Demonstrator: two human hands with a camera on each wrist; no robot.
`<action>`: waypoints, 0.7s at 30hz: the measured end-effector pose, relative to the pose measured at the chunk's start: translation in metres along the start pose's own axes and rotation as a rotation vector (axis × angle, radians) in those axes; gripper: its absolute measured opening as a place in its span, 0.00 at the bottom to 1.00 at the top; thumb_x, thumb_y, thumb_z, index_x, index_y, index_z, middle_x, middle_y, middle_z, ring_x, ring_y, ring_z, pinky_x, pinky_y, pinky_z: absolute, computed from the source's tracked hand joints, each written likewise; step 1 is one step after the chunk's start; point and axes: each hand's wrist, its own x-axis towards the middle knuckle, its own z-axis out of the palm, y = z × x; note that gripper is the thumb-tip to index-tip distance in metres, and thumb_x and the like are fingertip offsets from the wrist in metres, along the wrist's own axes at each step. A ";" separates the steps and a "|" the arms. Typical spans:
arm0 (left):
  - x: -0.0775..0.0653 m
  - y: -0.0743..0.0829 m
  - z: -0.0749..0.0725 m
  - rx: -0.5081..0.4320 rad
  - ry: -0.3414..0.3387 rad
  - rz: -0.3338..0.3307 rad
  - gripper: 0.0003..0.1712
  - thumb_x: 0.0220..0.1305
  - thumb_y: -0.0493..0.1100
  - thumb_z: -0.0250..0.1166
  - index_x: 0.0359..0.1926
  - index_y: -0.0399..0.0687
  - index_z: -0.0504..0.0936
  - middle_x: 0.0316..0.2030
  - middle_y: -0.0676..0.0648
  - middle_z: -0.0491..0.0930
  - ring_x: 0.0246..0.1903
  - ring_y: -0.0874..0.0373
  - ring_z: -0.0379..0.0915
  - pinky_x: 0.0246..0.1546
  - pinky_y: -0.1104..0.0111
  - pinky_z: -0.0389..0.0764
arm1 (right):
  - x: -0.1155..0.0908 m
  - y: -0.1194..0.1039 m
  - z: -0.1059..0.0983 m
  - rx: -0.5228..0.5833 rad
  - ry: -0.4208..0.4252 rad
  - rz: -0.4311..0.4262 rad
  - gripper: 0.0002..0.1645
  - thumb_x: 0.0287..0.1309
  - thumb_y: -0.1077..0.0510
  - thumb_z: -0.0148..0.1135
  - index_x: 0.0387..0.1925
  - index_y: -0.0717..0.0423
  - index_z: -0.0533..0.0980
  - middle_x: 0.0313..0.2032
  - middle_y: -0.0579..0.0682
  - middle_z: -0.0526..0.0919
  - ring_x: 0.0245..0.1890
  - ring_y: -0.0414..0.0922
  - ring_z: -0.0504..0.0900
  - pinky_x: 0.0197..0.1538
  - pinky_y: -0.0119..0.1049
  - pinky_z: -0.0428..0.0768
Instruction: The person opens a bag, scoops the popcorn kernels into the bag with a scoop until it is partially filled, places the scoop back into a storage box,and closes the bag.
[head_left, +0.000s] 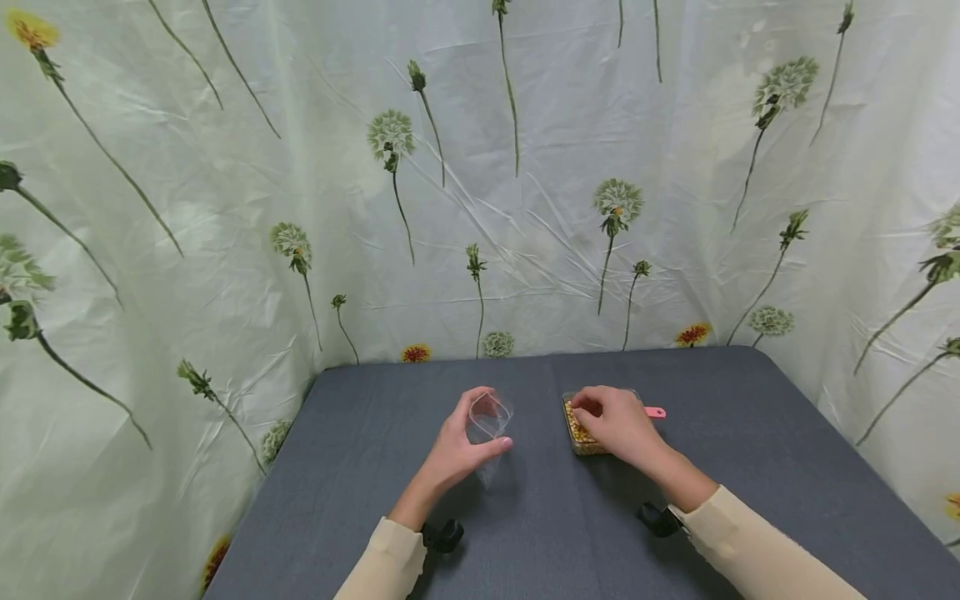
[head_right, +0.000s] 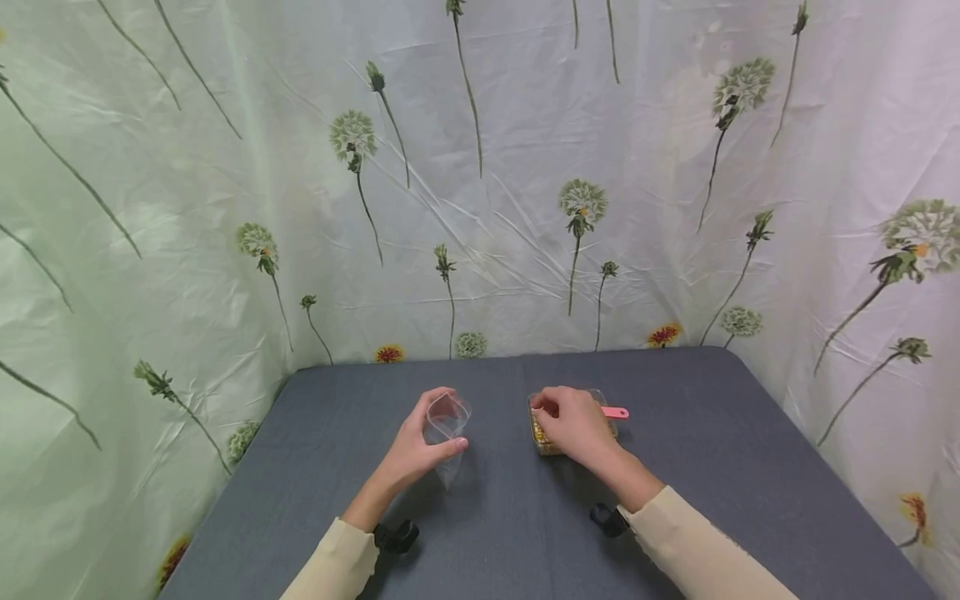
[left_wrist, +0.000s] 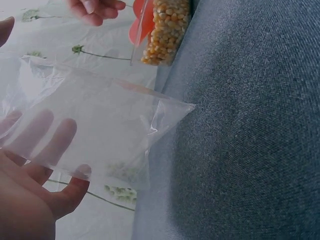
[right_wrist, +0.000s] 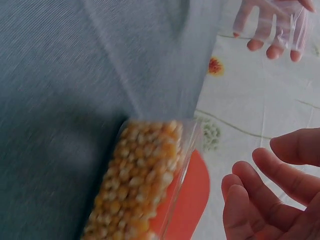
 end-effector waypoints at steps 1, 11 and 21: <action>-0.001 0.001 0.000 -0.004 0.002 -0.002 0.41 0.59 0.39 0.75 0.70 0.45 0.65 0.55 0.38 0.76 0.57 0.43 0.72 0.56 0.41 0.69 | -0.001 0.002 -0.002 -0.003 -0.001 0.002 0.05 0.64 0.59 0.66 0.39 0.50 0.86 0.32 0.39 0.83 0.29 0.37 0.78 0.36 0.41 0.76; -0.001 -0.018 -0.002 0.015 -0.007 -0.039 0.42 0.59 0.47 0.76 0.70 0.62 0.64 0.56 0.46 0.76 0.57 0.53 0.71 0.57 0.43 0.68 | -0.011 0.024 -0.016 -0.060 0.033 -0.005 0.07 0.61 0.61 0.67 0.41 0.52 0.86 0.35 0.43 0.83 0.30 0.39 0.77 0.33 0.40 0.75; -0.003 -0.020 -0.004 0.024 -0.009 -0.032 0.43 0.59 0.51 0.76 0.71 0.60 0.64 0.56 0.49 0.76 0.58 0.54 0.71 0.57 0.46 0.69 | -0.016 0.046 -0.027 -0.130 0.046 -0.010 0.08 0.59 0.61 0.69 0.41 0.54 0.86 0.38 0.46 0.84 0.35 0.43 0.81 0.36 0.44 0.77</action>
